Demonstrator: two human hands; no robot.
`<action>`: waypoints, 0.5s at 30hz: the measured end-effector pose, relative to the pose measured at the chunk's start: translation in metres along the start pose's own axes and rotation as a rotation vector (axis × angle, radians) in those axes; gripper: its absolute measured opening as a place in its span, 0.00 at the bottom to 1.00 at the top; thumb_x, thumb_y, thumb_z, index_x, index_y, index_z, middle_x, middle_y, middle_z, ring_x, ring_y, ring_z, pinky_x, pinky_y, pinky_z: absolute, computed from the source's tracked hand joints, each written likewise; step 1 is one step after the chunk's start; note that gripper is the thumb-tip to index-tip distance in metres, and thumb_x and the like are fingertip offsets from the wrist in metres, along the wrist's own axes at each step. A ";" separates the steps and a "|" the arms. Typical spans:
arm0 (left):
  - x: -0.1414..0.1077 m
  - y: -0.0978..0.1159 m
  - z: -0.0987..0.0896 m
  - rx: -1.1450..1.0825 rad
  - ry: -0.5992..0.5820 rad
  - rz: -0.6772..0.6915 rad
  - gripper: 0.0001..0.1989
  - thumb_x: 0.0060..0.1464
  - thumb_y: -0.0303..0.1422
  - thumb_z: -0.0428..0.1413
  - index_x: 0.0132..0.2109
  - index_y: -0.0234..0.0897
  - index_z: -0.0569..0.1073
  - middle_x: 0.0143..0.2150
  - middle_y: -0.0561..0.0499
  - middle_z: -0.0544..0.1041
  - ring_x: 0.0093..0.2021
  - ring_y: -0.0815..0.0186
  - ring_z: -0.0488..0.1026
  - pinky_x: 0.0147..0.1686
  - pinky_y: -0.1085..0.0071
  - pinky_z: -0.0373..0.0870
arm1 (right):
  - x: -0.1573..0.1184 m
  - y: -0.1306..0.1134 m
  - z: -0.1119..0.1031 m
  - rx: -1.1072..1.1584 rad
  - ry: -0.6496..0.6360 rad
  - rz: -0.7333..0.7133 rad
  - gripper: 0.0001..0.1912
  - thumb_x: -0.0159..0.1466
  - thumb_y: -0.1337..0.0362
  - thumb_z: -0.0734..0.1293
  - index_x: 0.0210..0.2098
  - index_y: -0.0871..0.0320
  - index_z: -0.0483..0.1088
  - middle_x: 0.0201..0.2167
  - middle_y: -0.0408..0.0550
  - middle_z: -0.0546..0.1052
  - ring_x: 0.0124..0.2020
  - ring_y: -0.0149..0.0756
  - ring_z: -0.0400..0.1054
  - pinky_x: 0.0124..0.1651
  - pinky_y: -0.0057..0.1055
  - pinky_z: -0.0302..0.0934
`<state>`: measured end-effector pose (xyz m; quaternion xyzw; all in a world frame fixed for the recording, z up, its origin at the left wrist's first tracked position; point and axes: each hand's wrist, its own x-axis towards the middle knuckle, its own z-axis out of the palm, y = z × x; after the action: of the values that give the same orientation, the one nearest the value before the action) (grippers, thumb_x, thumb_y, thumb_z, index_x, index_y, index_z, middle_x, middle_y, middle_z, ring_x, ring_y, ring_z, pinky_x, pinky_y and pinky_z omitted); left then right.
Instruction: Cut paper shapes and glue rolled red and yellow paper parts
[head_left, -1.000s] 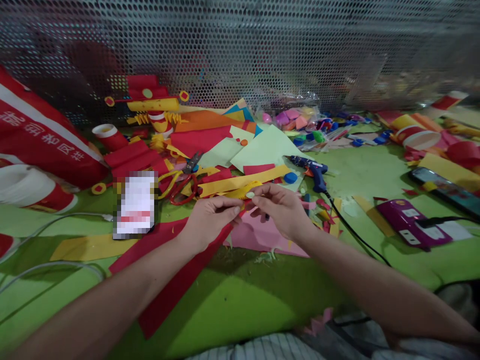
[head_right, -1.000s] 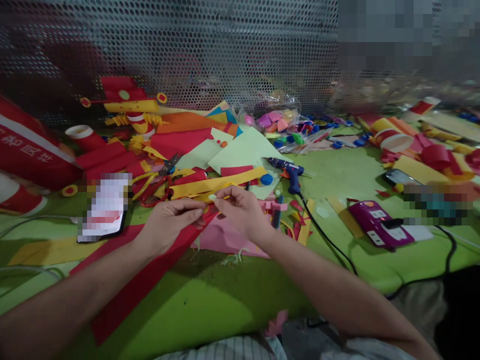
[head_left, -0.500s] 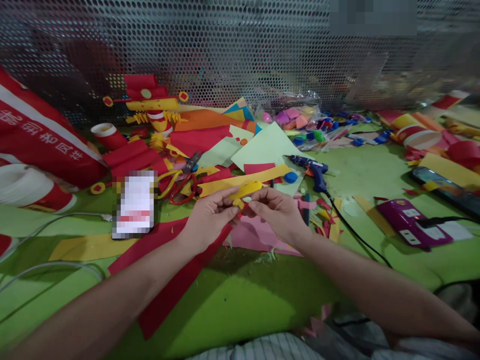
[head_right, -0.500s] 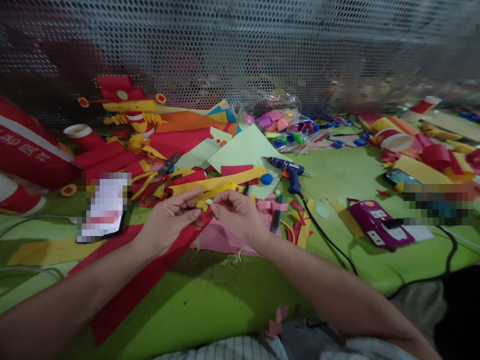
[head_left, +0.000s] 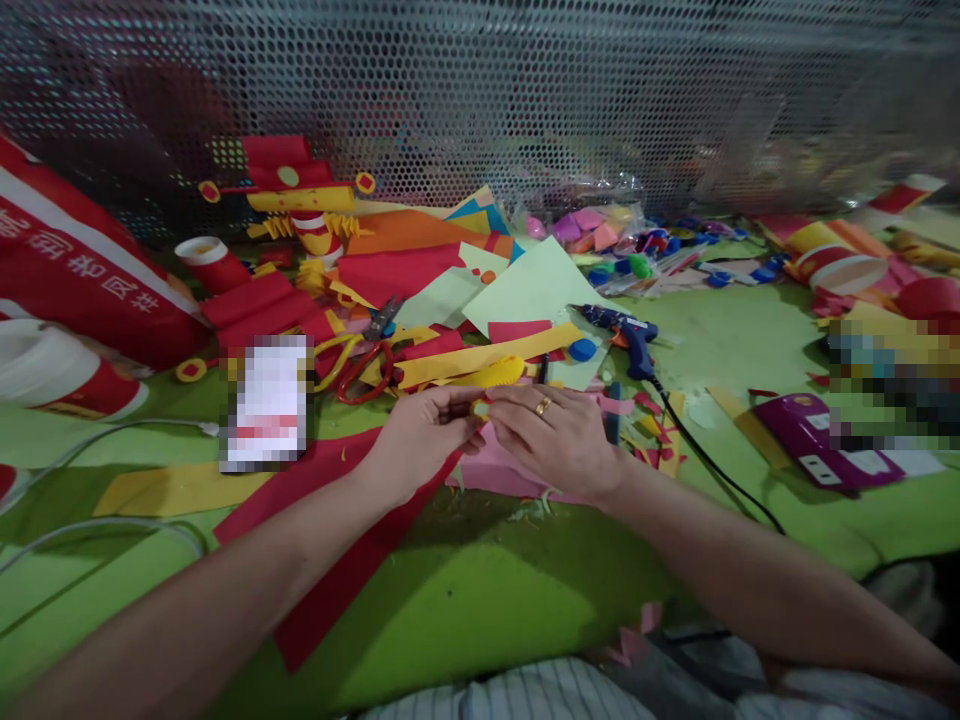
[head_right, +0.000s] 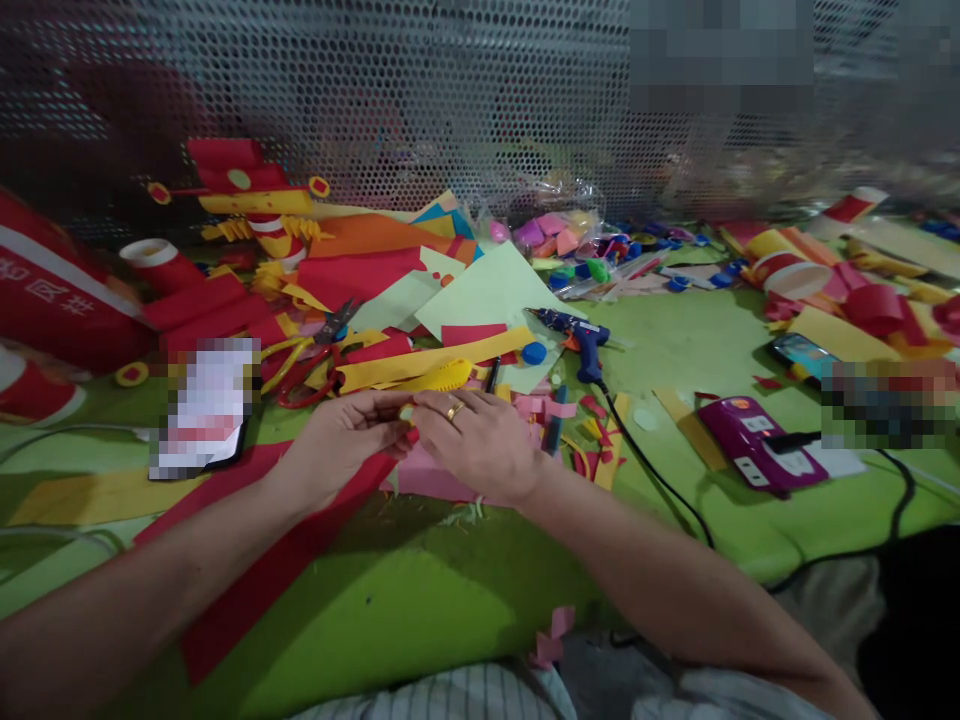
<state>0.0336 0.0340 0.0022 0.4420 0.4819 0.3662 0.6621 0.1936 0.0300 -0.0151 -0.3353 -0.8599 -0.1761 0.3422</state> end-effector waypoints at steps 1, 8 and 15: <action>0.000 -0.001 0.000 0.000 -0.006 0.002 0.12 0.42 0.19 0.56 0.37 0.32 0.75 0.27 0.54 0.76 0.21 0.76 0.69 0.26 0.76 0.69 | 0.000 0.000 0.000 -0.013 -0.009 -0.011 0.07 0.60 0.71 0.61 0.31 0.59 0.71 0.33 0.48 0.79 0.30 0.32 0.72 0.34 0.28 0.64; 0.001 -0.003 -0.002 -0.010 -0.031 0.018 0.13 0.42 0.20 0.56 0.38 0.33 0.75 0.27 0.53 0.76 0.23 0.75 0.70 0.27 0.76 0.70 | -0.002 0.001 -0.001 -0.093 -0.058 -0.052 0.08 0.60 0.71 0.61 0.33 0.59 0.72 0.34 0.46 0.79 0.30 0.32 0.71 0.33 0.29 0.62; 0.001 -0.003 -0.002 -0.005 -0.040 0.025 0.14 0.41 0.20 0.56 0.39 0.33 0.75 0.26 0.54 0.76 0.23 0.74 0.70 0.26 0.75 0.70 | -0.005 0.003 0.001 -0.143 -0.075 -0.073 0.09 0.62 0.71 0.59 0.34 0.57 0.71 0.35 0.47 0.78 0.31 0.31 0.70 0.33 0.29 0.60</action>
<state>0.0317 0.0345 -0.0010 0.4534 0.4620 0.3666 0.6683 0.1977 0.0302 -0.0194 -0.3338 -0.8689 -0.2367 0.2785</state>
